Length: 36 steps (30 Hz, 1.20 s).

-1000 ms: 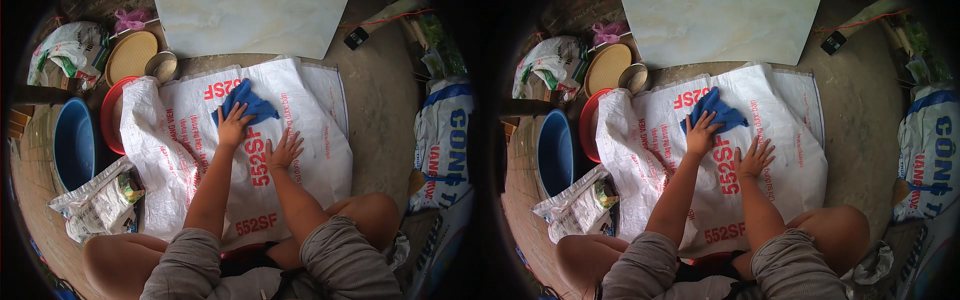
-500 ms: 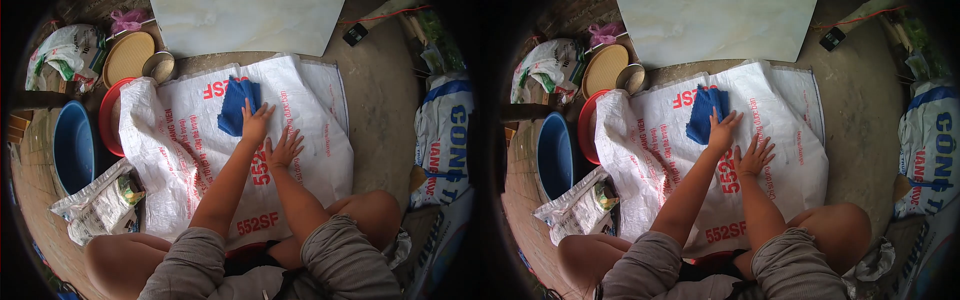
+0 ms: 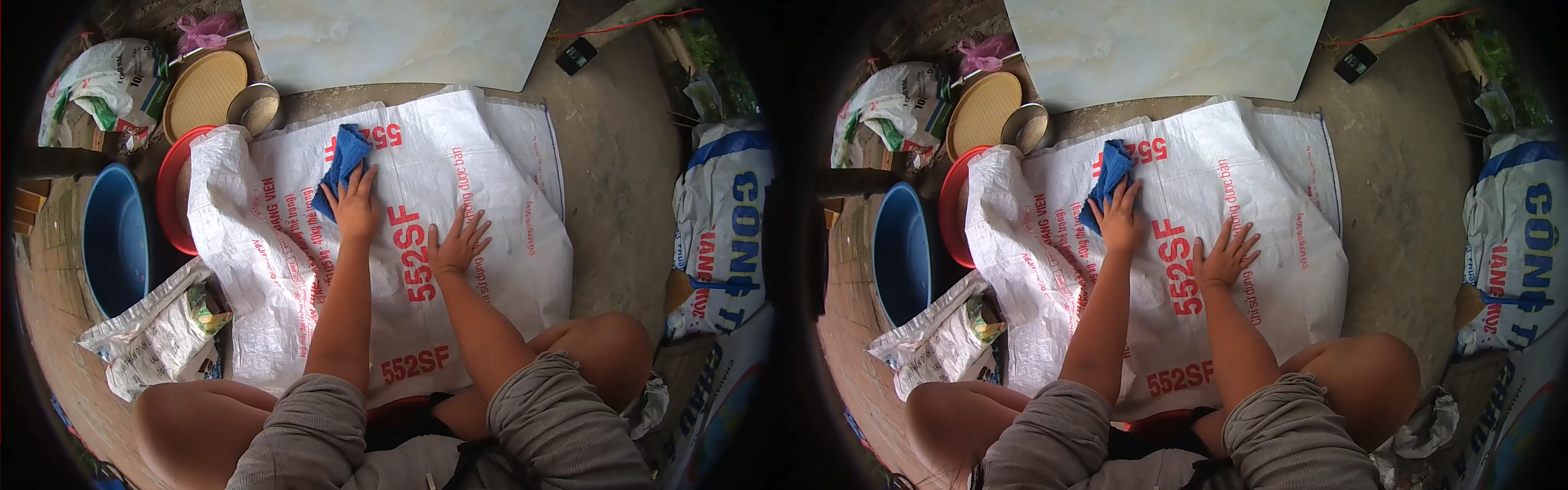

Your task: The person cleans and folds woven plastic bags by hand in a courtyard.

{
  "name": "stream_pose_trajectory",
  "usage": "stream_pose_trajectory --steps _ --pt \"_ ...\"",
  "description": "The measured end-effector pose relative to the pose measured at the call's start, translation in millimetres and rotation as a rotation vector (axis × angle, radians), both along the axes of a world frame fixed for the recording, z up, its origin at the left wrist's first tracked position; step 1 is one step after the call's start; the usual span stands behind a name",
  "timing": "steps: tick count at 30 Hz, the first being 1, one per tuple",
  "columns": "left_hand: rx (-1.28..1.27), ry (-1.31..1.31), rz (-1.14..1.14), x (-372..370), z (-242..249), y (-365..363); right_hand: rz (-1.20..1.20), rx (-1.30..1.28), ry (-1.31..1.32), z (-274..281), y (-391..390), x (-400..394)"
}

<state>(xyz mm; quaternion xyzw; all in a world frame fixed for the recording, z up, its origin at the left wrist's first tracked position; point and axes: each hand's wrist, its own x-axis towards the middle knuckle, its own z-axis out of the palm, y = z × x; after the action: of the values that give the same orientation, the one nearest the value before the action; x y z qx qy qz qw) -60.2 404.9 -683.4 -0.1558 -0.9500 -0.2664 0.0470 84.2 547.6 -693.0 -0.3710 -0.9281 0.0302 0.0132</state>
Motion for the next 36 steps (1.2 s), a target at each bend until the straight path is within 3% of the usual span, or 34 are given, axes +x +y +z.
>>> stream_pose_trajectory --steps 3,5,6,8,9,11,13,18,19,21,27,33,36 --pt "0.067 0.012 0.215 -27 -2 -31 0.007 0.016 -0.002 -3 1 1" --pt "0.334 0.042 0.266 -49 -16 -51 0.006 0.015 0.004 -2 1 0" --pt "0.332 0.040 0.263 -55 -13 -49 0.008 0.010 0.008 -1 1 1" --pt "0.662 0.073 0.462 -70 -5 -47 0.007 0.008 0.008 -1 1 1" --pt "0.660 0.072 0.460 -75 2 -42 0.010 0.009 0.009 -1 1 1" --pt "0.891 0.049 0.283 -78 19 -25 0.007 0.011 0.005 -1 1 0" --pt "1.070 -0.163 0.089 -71 42 2 0.010 0.013 0.001 -1 1 0" --pt "0.547 -0.401 -0.462 -25 37 59 0.006 0.027 0.003 -2 1 0" --pt "0.242 -0.407 -0.453 -8 27 66 0.008 0.026 0.003 -2 1 0" --pt "-0.057 -0.126 -0.474 24 32 66 0.001 0.019 0.014 -1 1 0" --pt "0.124 -0.081 -0.377 23 9 37 -0.001 -0.017 0.051 1 1 0" --pt "0.099 0.055 0.206 -28 -10 -45 -0.008 -0.022 0.080 -9 2 1" --pt "0.140 0.054 0.282 -42 -20 -74 -0.010 -0.073 0.040 -7 5 0"
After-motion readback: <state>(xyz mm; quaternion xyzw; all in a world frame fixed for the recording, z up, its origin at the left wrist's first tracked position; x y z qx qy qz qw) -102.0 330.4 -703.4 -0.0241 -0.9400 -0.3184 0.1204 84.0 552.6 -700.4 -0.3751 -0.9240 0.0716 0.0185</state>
